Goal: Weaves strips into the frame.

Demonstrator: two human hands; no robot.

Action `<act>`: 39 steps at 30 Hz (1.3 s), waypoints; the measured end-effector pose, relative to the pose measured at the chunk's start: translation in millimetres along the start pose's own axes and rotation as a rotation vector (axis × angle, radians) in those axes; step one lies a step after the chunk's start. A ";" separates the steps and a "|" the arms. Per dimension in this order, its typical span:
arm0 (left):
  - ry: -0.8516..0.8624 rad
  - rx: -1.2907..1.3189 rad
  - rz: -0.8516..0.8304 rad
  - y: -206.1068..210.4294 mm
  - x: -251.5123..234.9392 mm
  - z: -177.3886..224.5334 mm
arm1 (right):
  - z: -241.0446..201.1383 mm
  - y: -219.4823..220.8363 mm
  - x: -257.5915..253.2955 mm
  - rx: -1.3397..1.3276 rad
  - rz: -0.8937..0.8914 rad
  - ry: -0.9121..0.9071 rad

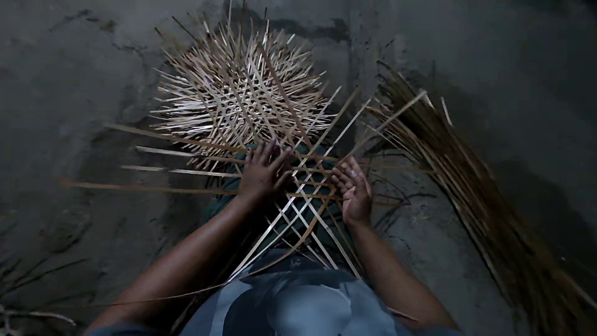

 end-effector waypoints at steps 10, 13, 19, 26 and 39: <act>-1.088 1.360 0.420 -29.1 26.3 -93.2 | 21.9 -35.6 -16.4 -0.108 0.278 0.600; -1.133 1.385 0.304 -23.0 23.6 -97.0 | 18.0 -33.2 -34.3 -0.081 0.163 0.619; -1.155 1.494 0.138 -10.2 21.3 -114.2 | 27.1 -37.2 -43.6 -0.142 0.192 0.622; -1.189 1.459 0.311 -6.6 28.5 -106.4 | 27.7 -30.8 -43.4 -0.248 0.106 0.554; -0.453 0.756 0.650 -82.7 2.8 -85.3 | -25.4 -32.8 -9.9 0.140 0.152 -0.044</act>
Point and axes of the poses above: each hand's wrist, its own x-axis away from the middle knuckle, its own y-axis out of the palm, z = x × y, the point moved 6 cm from there along -x, towards the middle knuckle, and after that the axes turned 5 degrees about -x, right-handed, at the moved point
